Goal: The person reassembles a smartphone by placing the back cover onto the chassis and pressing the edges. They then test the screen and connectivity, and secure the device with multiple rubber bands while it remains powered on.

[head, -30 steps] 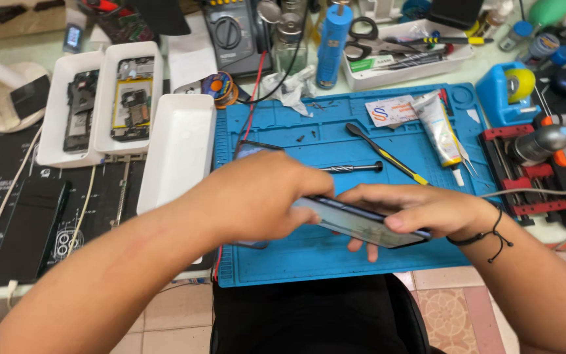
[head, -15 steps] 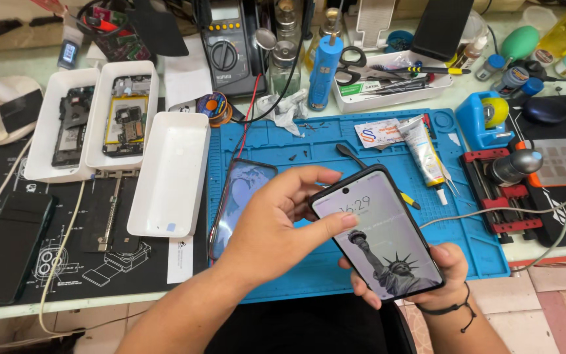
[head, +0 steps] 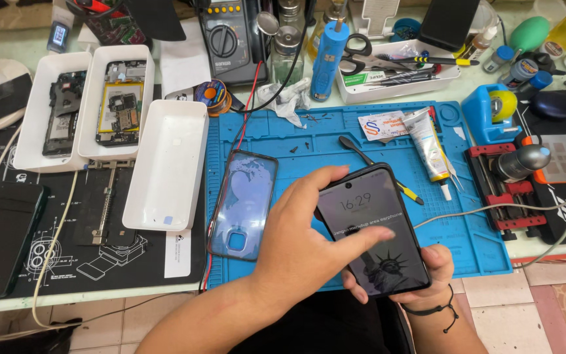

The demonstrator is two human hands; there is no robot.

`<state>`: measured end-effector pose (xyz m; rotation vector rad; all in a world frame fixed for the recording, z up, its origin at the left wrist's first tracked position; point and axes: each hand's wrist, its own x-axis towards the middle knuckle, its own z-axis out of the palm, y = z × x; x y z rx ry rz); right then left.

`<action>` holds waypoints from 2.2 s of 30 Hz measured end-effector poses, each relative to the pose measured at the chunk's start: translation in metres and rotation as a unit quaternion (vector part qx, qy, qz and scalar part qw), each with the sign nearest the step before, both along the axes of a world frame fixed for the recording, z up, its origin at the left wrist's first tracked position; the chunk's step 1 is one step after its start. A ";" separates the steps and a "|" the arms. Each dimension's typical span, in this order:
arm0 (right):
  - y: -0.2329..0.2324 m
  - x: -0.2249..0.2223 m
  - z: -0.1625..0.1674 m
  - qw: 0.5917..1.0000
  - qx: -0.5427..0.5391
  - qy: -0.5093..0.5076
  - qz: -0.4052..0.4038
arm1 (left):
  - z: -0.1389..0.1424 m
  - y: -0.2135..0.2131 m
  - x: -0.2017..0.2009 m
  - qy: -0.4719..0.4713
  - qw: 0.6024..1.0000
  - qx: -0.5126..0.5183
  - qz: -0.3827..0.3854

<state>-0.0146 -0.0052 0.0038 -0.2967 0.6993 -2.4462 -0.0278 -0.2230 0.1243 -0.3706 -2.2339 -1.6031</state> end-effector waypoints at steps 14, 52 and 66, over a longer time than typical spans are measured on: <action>-0.004 -0.005 -0.014 0.999 -0.031 -0.022 0.017 | -0.009 -0.002 -0.007 -0.056 0.997 0.050 0.000; -0.003 -0.003 -0.024 1.000 -0.020 -0.021 -0.010 | -0.037 0.000 -0.016 -0.211 0.937 0.249 -0.128; -0.004 -0.011 -0.022 0.998 -0.068 0.015 0.008 | -0.043 0.003 -0.021 -0.250 0.892 0.363 -0.102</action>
